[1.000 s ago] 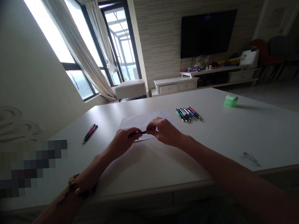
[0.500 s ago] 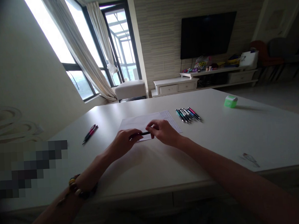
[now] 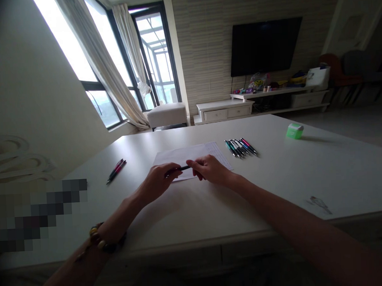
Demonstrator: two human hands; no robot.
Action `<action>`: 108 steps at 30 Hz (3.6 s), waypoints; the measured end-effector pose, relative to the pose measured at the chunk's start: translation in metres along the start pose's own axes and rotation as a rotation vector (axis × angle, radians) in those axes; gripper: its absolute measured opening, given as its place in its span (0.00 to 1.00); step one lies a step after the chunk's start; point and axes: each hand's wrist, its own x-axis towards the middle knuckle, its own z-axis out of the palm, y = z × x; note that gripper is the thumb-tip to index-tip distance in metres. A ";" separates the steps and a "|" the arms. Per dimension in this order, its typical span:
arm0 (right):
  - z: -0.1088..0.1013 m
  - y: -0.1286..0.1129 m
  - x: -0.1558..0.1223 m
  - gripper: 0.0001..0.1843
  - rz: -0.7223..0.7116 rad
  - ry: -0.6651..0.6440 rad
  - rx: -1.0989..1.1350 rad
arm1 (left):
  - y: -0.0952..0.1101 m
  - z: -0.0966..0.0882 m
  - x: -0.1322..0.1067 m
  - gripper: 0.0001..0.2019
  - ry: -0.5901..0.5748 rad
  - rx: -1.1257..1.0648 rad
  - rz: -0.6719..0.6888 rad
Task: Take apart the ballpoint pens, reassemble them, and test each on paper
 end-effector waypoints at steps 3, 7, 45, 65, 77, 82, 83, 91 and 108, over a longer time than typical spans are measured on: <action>-0.001 -0.002 0.000 0.25 0.004 0.015 -0.013 | 0.000 0.000 0.000 0.10 0.012 -0.001 -0.013; -0.002 -0.006 0.000 0.22 -0.018 0.047 -0.017 | -0.001 0.000 0.000 0.10 0.022 0.001 -0.021; -0.003 -0.005 -0.001 0.22 -0.006 0.001 -0.012 | -0.001 0.000 0.001 0.10 0.033 0.007 -0.005; -0.004 -0.005 -0.001 0.22 -0.017 0.002 -0.004 | -0.001 0.000 0.001 0.09 0.028 -0.010 0.000; -0.004 -0.007 -0.002 0.28 0.018 -0.053 -0.020 | -0.001 0.000 0.001 0.10 0.031 0.008 0.010; -0.004 -0.005 -0.003 0.24 -0.009 -0.034 -0.041 | -0.001 0.000 0.001 0.10 0.031 0.007 0.010; -0.004 -0.005 -0.003 0.26 -0.003 -0.047 -0.044 | -0.001 0.001 0.000 0.10 0.033 0.004 0.012; -0.004 -0.007 -0.002 0.24 -0.015 -0.038 -0.056 | -0.002 0.001 0.000 0.10 0.026 0.004 0.010; -0.001 0.000 0.000 0.25 -0.040 -0.008 -0.103 | -0.001 -0.002 0.000 0.13 0.028 0.003 0.037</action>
